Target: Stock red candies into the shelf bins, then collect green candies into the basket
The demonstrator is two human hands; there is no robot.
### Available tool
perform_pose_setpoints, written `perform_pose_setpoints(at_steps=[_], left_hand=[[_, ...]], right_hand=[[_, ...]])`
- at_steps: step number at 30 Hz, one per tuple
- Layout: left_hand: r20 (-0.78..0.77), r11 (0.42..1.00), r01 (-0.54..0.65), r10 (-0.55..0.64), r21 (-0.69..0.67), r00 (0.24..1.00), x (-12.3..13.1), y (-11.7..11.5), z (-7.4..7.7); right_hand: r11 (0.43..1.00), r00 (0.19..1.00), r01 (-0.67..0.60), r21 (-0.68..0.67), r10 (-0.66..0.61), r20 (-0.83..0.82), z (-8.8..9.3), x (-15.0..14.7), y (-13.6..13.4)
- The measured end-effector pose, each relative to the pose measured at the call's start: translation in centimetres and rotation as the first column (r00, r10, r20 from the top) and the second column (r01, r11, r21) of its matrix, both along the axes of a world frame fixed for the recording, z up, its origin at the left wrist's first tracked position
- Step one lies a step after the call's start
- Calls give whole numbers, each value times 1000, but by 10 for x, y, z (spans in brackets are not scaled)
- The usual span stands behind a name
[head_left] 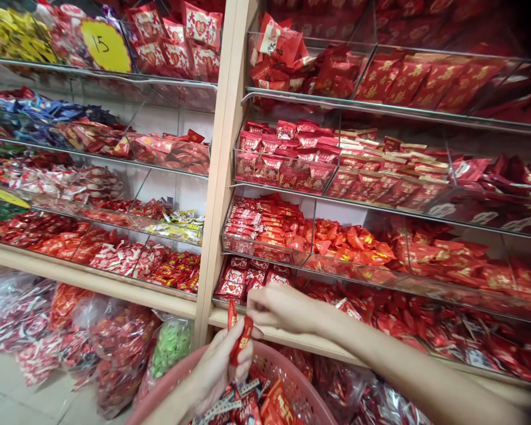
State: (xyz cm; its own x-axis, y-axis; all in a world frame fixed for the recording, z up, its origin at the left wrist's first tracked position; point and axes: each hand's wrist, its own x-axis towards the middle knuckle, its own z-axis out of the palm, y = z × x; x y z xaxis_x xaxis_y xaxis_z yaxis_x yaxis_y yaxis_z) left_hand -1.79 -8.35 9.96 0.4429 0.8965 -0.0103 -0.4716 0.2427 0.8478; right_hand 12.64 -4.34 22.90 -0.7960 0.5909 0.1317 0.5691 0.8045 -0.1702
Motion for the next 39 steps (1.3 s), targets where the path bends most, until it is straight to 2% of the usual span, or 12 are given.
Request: perform_pose_setpoints(at_steps=[2, 3, 5, 7, 9, 12, 15, 20, 24, 34, 39], left_hand=[[9, 1000, -26, 26, -8, 1000, -2, 2, -1], [4, 999, -32, 32, -7, 999, -3, 4, -2], [-18, 999, -34, 33, -2, 999, -4, 5, -5], [-32, 999, -37, 37, 0, 999, -4, 7, -9], [-34, 999, -44, 44, 7, 998, -4, 8, -13], [-22, 998, -63, 63, 15, 998, -6, 11, -16], [-19, 996, -85, 85, -8, 996, -9, 12, -16], [-21, 994, -100, 99, -36, 995, -10, 11, -13], [-19, 994, -104, 103, -34, 994, -10, 11, -17], [-14, 993, -109, 109, -34, 994, -10, 13, -19], [-31, 992, -117, 116, -44, 993, -9, 13, -16]], right_hand=[[998, 992, 33, 53, -26, -124, 22, 6, 23], [989, 977, 100, 111, -77, -197, 35, 9, 37], [924, 952, 248, 292, -176, -251, 58, 17, 70], [849, 941, 337, 407, -283, -188, 73, 22, 102], [829, 936, 342, 443, -343, -81, 79, 22, 127], [840, 930, 318, 439, -367, 29, 76, 17, 148], [841, 914, 332, 427, -399, 75, 75, 12, 155], [854, 875, 363, 372, -450, 180, 88, 11, 161], [855, 858, 369, 365, -464, 220, 93, 12, 166], [869, 873, 265, 418, -400, 278, 90, 18, 169], [867, 857, 289, 407, -423, 293, 88, 18, 163]])
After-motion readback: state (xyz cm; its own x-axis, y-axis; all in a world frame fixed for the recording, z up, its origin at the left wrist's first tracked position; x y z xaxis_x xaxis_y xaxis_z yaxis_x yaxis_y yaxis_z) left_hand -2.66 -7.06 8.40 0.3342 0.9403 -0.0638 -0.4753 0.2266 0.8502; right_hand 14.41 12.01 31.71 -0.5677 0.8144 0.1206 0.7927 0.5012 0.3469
